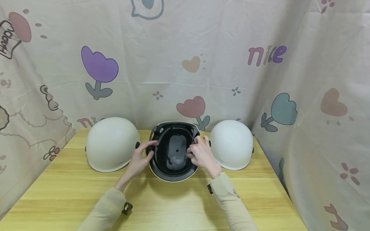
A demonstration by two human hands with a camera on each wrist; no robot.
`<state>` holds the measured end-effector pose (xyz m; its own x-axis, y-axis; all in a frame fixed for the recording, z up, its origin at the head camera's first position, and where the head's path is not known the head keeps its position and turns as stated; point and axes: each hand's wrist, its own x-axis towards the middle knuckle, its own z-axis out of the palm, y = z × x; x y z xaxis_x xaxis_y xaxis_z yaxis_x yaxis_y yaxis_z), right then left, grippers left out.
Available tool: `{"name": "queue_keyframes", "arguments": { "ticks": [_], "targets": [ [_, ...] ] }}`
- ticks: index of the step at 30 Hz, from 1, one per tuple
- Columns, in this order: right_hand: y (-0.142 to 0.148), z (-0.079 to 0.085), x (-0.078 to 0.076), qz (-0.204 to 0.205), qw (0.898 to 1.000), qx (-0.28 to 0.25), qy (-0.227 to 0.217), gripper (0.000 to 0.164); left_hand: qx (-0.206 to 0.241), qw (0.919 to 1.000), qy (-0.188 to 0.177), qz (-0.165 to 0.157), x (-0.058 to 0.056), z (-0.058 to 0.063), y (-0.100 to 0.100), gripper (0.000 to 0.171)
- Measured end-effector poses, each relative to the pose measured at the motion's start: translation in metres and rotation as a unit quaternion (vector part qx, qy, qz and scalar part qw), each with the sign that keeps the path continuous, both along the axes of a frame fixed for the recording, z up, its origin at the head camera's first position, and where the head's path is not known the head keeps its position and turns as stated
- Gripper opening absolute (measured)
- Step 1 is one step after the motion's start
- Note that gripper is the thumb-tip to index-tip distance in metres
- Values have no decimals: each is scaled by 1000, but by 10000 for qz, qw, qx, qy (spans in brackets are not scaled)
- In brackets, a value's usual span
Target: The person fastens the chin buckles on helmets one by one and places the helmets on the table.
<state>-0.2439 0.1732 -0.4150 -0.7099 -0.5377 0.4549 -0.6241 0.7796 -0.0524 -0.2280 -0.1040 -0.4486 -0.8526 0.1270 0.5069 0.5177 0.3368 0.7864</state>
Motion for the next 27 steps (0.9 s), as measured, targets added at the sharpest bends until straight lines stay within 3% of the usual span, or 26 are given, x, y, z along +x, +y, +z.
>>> {"name": "queue_keyframes", "arguments": {
  "ticks": [8, 11, 15, 20, 27],
  "targets": [
    [-2, -6, -2, -49, 9993, -324, 185, 33, -42, 10000, 49, 42, 1, 1, 1, 42],
    [-4, -5, -3, -150, 9991, -254, 298, 28, -47, 9999, 83, 48, 1, 1, 1, 42],
    [-6, -2, -2, -327, 9991, -75, 249, 9, -43, 9999, 77, 52, 1, 1, 1, 42],
    [-9, 3, -2, -354, 9992, -172, 82, 28, -11, 10000, 55, 52, 1, 1, 2, 42],
    [-12, 7, -5, -298, 9934, -1094, 161, 25, 11, 10000, 47, 49, 2, 1, 5, 42]
  ]
}}
